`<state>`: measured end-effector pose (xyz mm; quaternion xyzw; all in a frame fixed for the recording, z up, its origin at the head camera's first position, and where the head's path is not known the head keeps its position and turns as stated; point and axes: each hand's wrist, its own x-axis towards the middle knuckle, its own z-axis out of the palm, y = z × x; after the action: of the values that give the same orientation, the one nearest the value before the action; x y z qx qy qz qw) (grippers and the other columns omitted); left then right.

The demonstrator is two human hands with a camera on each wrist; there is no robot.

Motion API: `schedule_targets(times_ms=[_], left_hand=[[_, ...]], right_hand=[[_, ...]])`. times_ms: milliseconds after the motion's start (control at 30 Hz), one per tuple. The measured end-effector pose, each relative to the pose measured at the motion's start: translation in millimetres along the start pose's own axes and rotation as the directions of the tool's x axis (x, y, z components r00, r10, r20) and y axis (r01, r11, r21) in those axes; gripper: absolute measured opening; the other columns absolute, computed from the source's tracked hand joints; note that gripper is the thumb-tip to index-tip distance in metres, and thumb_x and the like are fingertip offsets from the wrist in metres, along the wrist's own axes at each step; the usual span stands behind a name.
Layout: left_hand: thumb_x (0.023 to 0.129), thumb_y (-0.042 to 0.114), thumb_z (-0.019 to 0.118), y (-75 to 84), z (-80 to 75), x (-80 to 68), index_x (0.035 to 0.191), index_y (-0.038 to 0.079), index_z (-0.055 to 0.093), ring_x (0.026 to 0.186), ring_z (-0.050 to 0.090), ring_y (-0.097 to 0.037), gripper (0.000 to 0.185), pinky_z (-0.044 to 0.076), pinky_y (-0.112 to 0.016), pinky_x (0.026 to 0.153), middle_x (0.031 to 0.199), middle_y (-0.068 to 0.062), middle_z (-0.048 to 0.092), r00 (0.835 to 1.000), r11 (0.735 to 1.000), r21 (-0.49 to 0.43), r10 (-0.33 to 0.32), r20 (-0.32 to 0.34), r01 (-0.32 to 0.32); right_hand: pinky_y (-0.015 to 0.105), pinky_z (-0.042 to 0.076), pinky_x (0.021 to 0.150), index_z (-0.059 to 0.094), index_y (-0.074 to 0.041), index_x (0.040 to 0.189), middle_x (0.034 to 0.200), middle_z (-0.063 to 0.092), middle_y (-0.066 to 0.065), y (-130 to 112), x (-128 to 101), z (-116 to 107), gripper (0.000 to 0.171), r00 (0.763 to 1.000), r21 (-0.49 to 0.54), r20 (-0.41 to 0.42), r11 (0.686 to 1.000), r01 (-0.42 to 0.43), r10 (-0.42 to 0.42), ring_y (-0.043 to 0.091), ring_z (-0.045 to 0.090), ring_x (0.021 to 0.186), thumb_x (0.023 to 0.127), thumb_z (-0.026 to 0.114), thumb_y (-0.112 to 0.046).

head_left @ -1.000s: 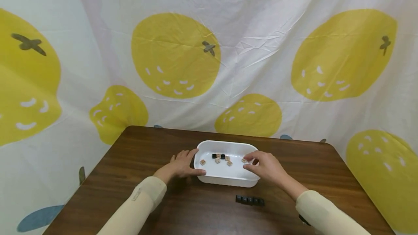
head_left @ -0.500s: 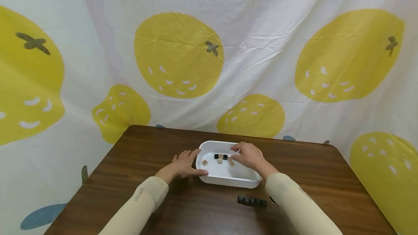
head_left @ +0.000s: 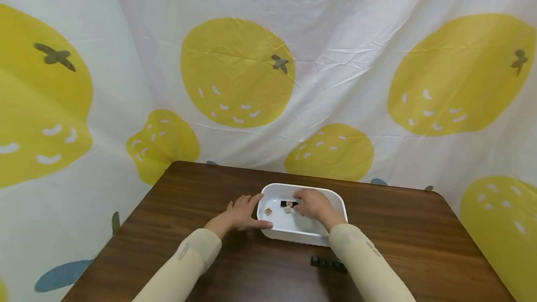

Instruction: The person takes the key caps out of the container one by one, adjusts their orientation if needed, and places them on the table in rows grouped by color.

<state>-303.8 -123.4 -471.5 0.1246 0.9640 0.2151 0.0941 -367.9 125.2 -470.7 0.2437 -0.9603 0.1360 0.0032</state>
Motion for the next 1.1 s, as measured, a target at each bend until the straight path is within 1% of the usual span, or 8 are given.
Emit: schedule_targets(times_ms=[167, 300, 367, 533, 733, 867, 1033, 1100], left_hand=[[0.079, 0.069, 0.069, -2.7, 0.1, 0.4, 0.157, 0.02, 0.026, 0.144, 0.023, -0.041, 0.101, 0.016, -0.065, 0.111, 0.154, -0.02, 0.032, 1.0, 1.0, 0.001, -0.002, -0.005, 0.002], [0.08, 0.069, 0.068, -4.5, -0.1, 0.3, 0.157, 0.021, 0.026, 0.144, 0.023, -0.041, 0.101, 0.016, -0.065, 0.111, 0.154, -0.02, 0.032, 1.0, 1.0, 0.004, 0.0, -0.013, 0.0], [0.08, 0.069, 0.069, -4.6, 0.0, 0.2, 0.157, 0.021, 0.026, 0.144, 0.024, -0.041, 0.1, 0.016, -0.066, 0.111, 0.154, -0.02, 0.032, 1.0, 1.0, 0.003, 0.003, -0.014, -0.003], [0.08, 0.068, 0.069, -3.7, 1.1, -0.1, 0.156, 0.021, 0.027, 0.143, 0.025, -0.041, 0.099, 0.017, -0.066, 0.111, 0.153, -0.021, 0.033, 1.0, 1.0, 0.007, 0.003, -0.013, -0.003], [0.08, 0.066, 0.07, -1.3, 1.7, -0.3, 0.156, 0.02, 0.027, 0.143, 0.026, -0.041, 0.099, 0.017, -0.066, 0.111, 0.153, -0.021, 0.033, 1.0, 1.0, 0.003, 0.006, -0.01, -0.006], [0.08, 0.068, 0.069, -1.2, 1.6, 0.7, 0.156, 0.021, 0.026, 0.144, 0.025, -0.04, 0.099, 0.017, -0.065, 0.111, 0.154, -0.021, 0.032, 1.0, 1.0, 0.005, -0.002, -0.004, 0.002], [0.08, 0.069, 0.069, -2.6, 1.6, 1.8, 0.156, 0.022, 0.026, 0.145, 0.023, -0.04, 0.099, 0.016, -0.065, 0.112, 0.154, -0.02, 0.032, 1.0, 1.0, 0.002, -0.012, -0.003, 0.012], [0.08, 0.068, 0.069, -3.7, 2.0, 2.3, 0.156, 0.022, 0.027, 0.145, 0.023, -0.04, 0.099, 0.015, -0.065, 0.112, 0.154, -0.02, 0.032, 1.0, 1.0, 0.0, -0.016, -0.002, 0.016]], right_hand=[[0.044, 0.049, 0.087, 0.073, -0.009, 0.113, 0.102, 0.071, 0.006, 1.1, 0.1, 5.8, 0.029, 1.0, -0.013, -0.02, 1.0, 0.022, -0.022, 0.025, 0.065, 0.098, 0.084, 0.072, -0.014], [0.045, 0.049, 0.082, 0.074, -0.009, 0.108, 0.096, 0.072, 0.005, 1.3, 1.2, 8.8, 0.026, 0.997, -0.035, -0.072, 0.999, 0.038, -0.041, 0.026, 0.066, 0.093, 0.082, 0.072, -0.014], [0.046, 0.049, 0.081, 0.074, -0.009, 0.103, 0.094, 0.072, 0.005, 0.9, 2.0, 10.3, 0.021, 0.994, -0.057, -0.095, 0.997, 0.043, -0.049, 0.028, 0.066, 0.092, 0.082, 0.072, -0.014], [0.046, 0.049, 0.073, 0.072, -0.011, 0.088, 0.08, 0.068, 0.003, -1.8, 2.0, 13.3, 0.009, 0.992, -0.103, -0.119, 0.994, 0.031, -0.043, 0.028, 0.064, 0.08, 0.082, 0.075, -0.017], [0.046, 0.049, 0.074, 0.075, -0.012, 0.086, 0.082, 0.07, 0.003, -4.3, -1.0, 16.8, 0.007, 0.993, -0.126, -0.114, 0.992, 0.016, -0.031, 0.025, 0.065, 0.079, 0.083, 0.078, -0.018], [0.045, 0.049, 0.074, 0.076, -0.013, 0.087, 0.083, 0.071, 0.002, -2.8, -1.4, 18.1, 0.006, 0.992, -0.103, -0.122, 0.994, 0.028, -0.04, 0.025, 0.065, 0.08, 0.083, 0.078, -0.017], [0.045, 0.05, 0.079, 0.076, -0.01, 0.091, 0.086, 0.071, 0.003, 0.5, -0.4, 17.5, 0.011, 0.987, -0.011, -0.155, 0.999, 0.041, -0.042, 0.026, 0.065, 0.083, 0.081, 0.076, -0.014], [0.044, 0.05, 0.079, 0.076, -0.01, 0.096, 0.087, 0.071, 0.004, 1.3, 0.0, 17.0, 0.017, 0.985, 0.016, -0.17, 0.999, 0.045, -0.042, 0.025, 0.065, 0.083, 0.079, 0.075, -0.013]])
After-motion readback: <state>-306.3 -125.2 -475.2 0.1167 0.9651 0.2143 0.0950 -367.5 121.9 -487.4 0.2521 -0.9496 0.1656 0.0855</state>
